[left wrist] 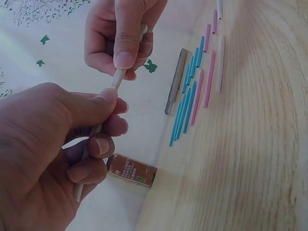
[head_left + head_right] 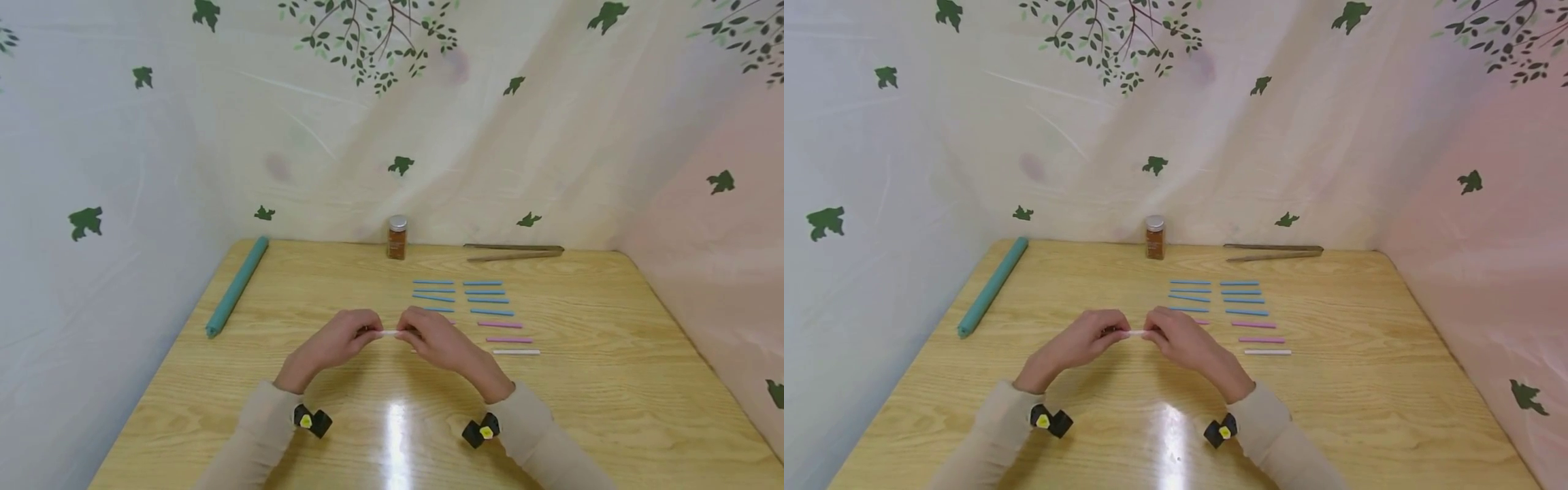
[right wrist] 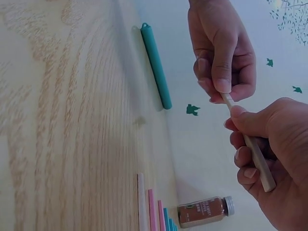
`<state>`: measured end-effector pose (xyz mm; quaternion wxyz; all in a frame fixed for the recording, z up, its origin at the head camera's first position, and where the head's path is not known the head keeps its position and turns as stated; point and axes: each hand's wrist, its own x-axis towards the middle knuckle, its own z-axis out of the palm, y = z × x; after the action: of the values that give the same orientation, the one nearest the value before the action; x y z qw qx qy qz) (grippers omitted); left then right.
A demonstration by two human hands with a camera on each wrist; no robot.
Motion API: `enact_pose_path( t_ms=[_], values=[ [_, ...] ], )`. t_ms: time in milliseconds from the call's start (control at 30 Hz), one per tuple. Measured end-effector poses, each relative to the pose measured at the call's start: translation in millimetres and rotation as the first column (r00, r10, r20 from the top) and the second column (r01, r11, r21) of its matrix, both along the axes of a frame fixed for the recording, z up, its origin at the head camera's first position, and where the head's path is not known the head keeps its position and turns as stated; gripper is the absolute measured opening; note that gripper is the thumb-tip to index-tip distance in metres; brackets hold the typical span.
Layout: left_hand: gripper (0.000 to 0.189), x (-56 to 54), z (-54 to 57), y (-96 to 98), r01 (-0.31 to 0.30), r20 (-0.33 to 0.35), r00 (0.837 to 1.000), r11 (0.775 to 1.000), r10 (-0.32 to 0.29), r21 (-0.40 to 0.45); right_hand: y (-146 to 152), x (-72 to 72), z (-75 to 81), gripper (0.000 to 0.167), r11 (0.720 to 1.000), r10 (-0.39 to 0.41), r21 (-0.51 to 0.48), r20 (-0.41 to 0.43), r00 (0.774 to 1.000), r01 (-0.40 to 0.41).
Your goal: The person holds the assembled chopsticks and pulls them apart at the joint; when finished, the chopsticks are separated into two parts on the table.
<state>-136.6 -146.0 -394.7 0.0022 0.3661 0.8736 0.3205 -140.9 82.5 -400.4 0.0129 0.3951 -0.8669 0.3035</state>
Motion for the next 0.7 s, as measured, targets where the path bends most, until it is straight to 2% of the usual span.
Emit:
enact_pose_path(
  t_ms=[133,367,533,700],
  values=[
    [0.007,-0.9,0.2,2.0,0.003,-0.021,1.000,1.000,-0.003,0.012,5,0.0,-0.4,0.004,1.000,0.002,-0.010,-0.038,0.999,-0.003],
    [0.006,-0.7,0.5,6.1,-0.001,-0.052,0.999,1.000,0.002,0.024,12,0.9,1.3,0.004,1.000,0.008,-0.025,-0.046,0.999,-0.009],
    [0.005,1.6,-2.4,8.1,-0.010,-0.095,0.995,0.999,0.014,0.042,15,2.6,0.4,0.005,0.999,0.013,-0.044,-0.088,0.996,-0.017],
    [0.007,4.8,-1.7,10.0,-0.016,-0.109,0.994,0.998,0.023,0.066,18,3.6,-0.2,0.005,0.997,0.025,-0.072,-0.132,0.991,-0.035]
  ],
)
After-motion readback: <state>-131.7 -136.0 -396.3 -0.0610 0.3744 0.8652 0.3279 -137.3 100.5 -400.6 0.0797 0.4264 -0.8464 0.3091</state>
